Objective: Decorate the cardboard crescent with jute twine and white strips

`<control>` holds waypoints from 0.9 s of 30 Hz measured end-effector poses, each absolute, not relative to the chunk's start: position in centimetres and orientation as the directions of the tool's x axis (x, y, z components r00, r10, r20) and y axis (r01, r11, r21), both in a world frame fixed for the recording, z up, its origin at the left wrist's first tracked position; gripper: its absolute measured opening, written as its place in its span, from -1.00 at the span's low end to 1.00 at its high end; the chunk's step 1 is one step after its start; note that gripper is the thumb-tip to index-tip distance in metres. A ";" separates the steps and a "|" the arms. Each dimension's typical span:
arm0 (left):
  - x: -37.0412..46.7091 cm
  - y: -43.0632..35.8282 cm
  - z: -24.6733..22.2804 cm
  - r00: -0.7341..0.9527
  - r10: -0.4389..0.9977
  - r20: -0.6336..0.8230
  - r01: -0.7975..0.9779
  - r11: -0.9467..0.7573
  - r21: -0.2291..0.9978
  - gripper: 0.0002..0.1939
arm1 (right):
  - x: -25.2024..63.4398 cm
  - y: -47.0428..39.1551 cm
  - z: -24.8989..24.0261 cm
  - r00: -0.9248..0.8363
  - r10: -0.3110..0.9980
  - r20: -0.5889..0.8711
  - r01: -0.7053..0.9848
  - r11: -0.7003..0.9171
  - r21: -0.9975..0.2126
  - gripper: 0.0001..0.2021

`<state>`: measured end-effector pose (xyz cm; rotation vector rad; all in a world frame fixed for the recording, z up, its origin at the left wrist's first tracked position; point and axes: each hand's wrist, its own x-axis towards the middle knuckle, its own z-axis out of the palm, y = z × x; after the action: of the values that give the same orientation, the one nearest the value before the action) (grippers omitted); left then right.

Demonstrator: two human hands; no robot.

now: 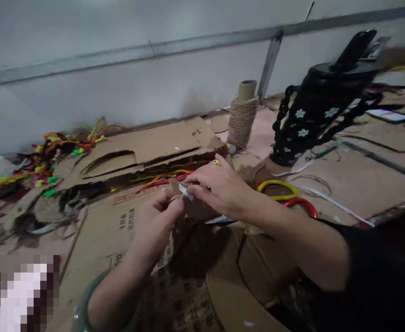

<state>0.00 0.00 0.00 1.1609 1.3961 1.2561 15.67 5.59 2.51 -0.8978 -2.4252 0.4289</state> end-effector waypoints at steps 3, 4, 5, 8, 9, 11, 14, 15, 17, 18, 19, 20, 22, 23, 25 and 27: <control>0.2 -0.4 0.2 -0.146 0.989 -0.031 0.056 0.040 0.998 -0.78 | 15.8 5.4 2.6 -0.670 0.663 0.333 0.500 0.736 -0.457 -0.73; 0.3 -0.5 0.2 -0.143 0.989 -0.036 0.049 0.044 0.998 -0.78 | 15.8 5.4 2.7 -0.675 0.661 0.329 0.498 0.737 -0.458 -0.74; 0.4 -0.5 0.3 -0.140 0.989 -0.047 0.038 0.053 0.998 -0.78 | 15.8 5.3 2.7 -0.677 0.658 0.329 0.495 0.738 -0.459 -0.75; 0.4 -0.4 0.2 -0.142 0.988 -0.063 0.028 0.067 0.997 -0.78 | 15.8 5.4 2.7 -0.680 0.657 0.325 0.488 0.737 -0.467 -0.77; 0.3 -0.4 0.1 -0.145 0.988 -0.060 0.036 0.066 0.997 -0.78 | 15.8 5.4 2.8 -0.683 0.657 0.320 0.485 0.735 -0.473 -0.76; 0.3 -0.3 0.0 -0.160 0.986 -0.046 0.068 0.057 0.996 -0.77 | 15.8 5.4 2.8 -0.684 0.658 0.314 0.482 0.731 -0.483 -0.74; 0.4 -0.5 -0.1 -0.150 0.988 -0.025 0.129 0.044 0.991 -0.83 | 15.7 5.4 2.8 -0.671 0.666 0.325 0.484 0.726 -0.489 -0.73; 0.4 -0.5 -0.1 -0.137 0.990 -0.018 0.144 0.038 0.989 -0.85 | 15.7 5.3 2.8 -0.667 0.668 0.331 0.484 0.726 -0.489 -0.75; 0.6 -0.7 0.0 -0.113 0.994 -0.010 0.161 0.029 0.986 -0.86 | 15.7 5.2 2.7 -0.661 0.668 0.342 0.481 0.726 -0.491 -0.79; 0.7 -0.8 0.0 -0.108 0.994 -0.008 0.166 0.026 0.986 -0.85 | 15.7 5.2 2.6 -0.658 0.668 0.348 0.476 0.727 -0.495 -0.81; 0.8 -0.9 0.1 -0.109 0.994 -0.007 0.168 0.025 0.986 -0.83 | 15.6 5.2 2.5 -0.653 0.668 0.356 0.468 0.726 -0.504 -0.82; 0.8 -0.9 0.1 -0.109 0.994 -0.009 0.168 0.028 0.985 -0.81 | 15.6 5.2 2.5 -0.647 0.669 0.367 0.456 0.725 -0.516 -0.83; 0.8 -1.0 0.1 -0.105 0.994 -0.024 0.160 0.041 0.986 -0.77 | 15.6 5.3 2.4 -0.638 0.666 0.387 0.434 0.726 -0.534 -0.84; 0.9 -1.0 0.1 -0.099 0.995 -0.029 0.148 0.044 0.988 -0.76 | 15.6 5.3 2.4 -0.638 0.664 0.389 0.427 0.726 -0.539 -0.83; 0.9 -0.9 0.1 -0.090 0.995 -0.032 0.126 0.044 0.991 -0.78 | 15.6 5.4 2.5 -0.647 0.667 0.369 0.427 0.718 -0.550 -0.80; 0.9 -0.8 0.2 -0.095 0.995 -0.027 0.127 0.039 0.991 -0.82 | 15.7 5.5 2.6 -0.659 0.671 0.340 0.421 0.704 -0.572 -0.80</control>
<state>0.95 -0.85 0.25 1.2334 1.3892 1.1891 15.72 5.46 2.64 -0.8330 -2.3719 0.6146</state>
